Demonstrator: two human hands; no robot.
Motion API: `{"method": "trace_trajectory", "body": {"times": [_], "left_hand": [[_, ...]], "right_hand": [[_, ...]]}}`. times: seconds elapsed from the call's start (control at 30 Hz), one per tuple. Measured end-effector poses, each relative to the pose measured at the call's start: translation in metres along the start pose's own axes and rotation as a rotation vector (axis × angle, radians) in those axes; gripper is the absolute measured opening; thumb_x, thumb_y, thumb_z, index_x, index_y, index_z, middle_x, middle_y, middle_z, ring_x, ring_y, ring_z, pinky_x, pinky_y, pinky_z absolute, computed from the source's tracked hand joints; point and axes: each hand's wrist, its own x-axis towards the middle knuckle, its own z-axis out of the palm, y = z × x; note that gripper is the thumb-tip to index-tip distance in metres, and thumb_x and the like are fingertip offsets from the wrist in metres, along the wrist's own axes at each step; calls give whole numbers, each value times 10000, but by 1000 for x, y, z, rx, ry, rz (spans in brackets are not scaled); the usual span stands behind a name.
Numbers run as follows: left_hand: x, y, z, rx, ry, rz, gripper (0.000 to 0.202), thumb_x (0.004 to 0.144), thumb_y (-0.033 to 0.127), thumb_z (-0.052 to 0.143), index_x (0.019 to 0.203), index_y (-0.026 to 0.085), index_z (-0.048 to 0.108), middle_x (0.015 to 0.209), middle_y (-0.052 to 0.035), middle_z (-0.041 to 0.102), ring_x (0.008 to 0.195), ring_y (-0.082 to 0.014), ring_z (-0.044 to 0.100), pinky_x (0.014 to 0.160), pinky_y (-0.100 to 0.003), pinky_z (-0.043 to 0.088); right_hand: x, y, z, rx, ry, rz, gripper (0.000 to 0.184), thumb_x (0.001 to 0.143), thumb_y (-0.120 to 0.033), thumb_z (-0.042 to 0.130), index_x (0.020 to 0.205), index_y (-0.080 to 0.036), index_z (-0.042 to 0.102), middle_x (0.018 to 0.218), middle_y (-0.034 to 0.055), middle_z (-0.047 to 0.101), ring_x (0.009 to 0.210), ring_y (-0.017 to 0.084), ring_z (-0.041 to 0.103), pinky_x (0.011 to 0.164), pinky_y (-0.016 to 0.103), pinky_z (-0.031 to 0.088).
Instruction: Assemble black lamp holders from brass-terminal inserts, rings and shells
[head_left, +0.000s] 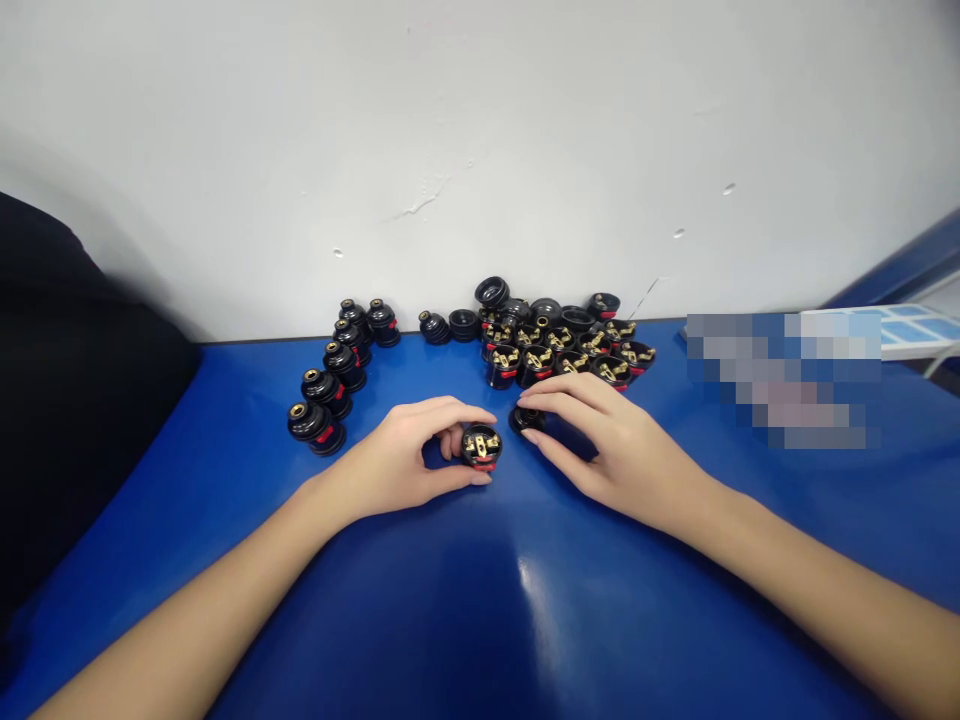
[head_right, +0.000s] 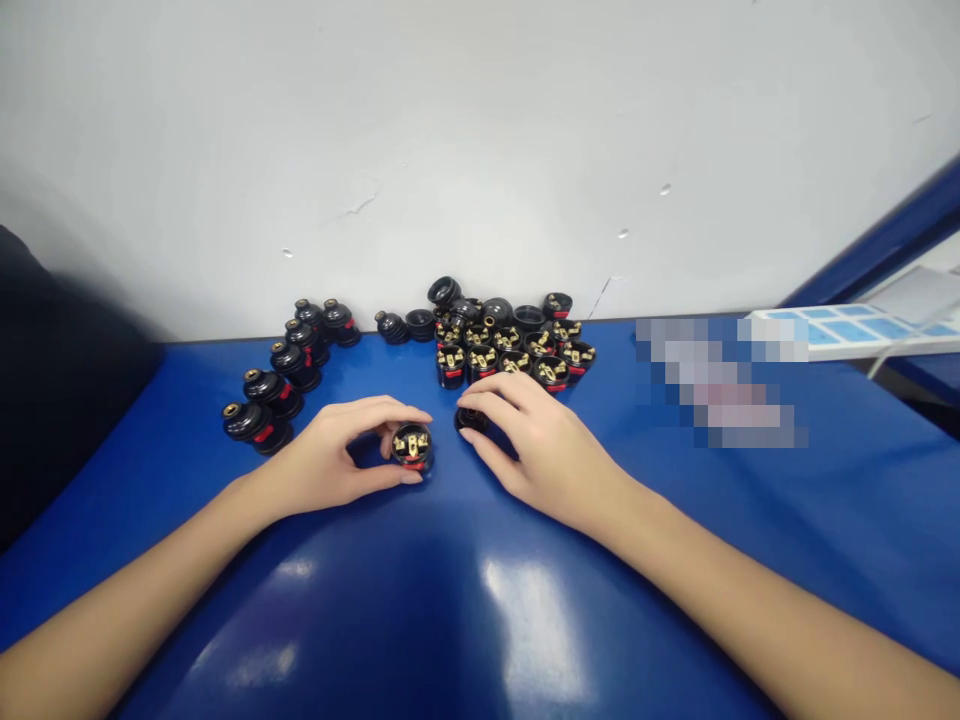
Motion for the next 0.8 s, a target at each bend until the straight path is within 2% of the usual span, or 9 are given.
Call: {"method": "trace_trajectory", "body": {"times": [0.1, 0.27, 0.5, 0.67, 0.73, 0.8], "left_hand": [[0, 0, 0, 4, 5, 8, 459, 917, 332, 866, 1331, 211, 708, 973, -27, 728, 817, -156, 662, 831, -294, 559], [1, 0, 0, 14, 15, 30, 433, 911, 337, 873, 1294, 205, 721, 1075, -58, 761, 847, -159, 677, 852, -299, 579], [0, -5, -8, 51, 32, 122, 485, 887, 390, 886, 1311, 227, 717, 1181, -93, 788, 1103, -242, 715, 1000, -391, 599], [-2, -12, -14, 149, 19, 132, 481, 890, 437, 860, 1290, 206, 727, 1177, -106, 766, 1119, -247, 696, 1015, -402, 590], [-2, -13, -14, 178, 7, 126, 486, 882, 462, 862, 1275, 203, 738, 1168, -107, 760, 1113, -250, 688, 1011, -411, 591], [-2, -14, -13, 193, 8, 123, 481, 878, 480, 863, 1259, 208, 752, 1160, -106, 756, 1106, -253, 683, 1006, -419, 596]], "right_hand": [[0, 1, -4, -16, 43, 7, 251, 1040, -200, 660, 1285, -250, 684, 1231, 139, 747, 1153, 323, 733, 1022, 521, 626], [1, 1, -8, -33, 65, 5, 252, 1041, -197, 657, 1285, -253, 685, 1237, 146, 753, 1158, 328, 735, 1020, 533, 625], [13, -2, -17, -90, 89, -69, 243, 1051, -172, 618, 1262, -252, 708, 1190, 140, 779, 1105, 331, 733, 991, 549, 602], [44, 2, -21, -199, 47, -187, 243, 1073, -145, 559, 1219, -213, 740, 1242, 146, 782, 1183, 344, 688, 1025, 568, 529], [66, 6, -18, -277, 9, -194, 244, 1081, -147, 544, 1147, -212, 770, 1246, 137, 786, 1202, 358, 665, 1020, 583, 503], [91, 10, -12, -377, -28, -158, 227, 1069, -171, 570, 1083, -178, 797, 1269, 171, 755, 1199, 394, 633, 980, 595, 493]]}}
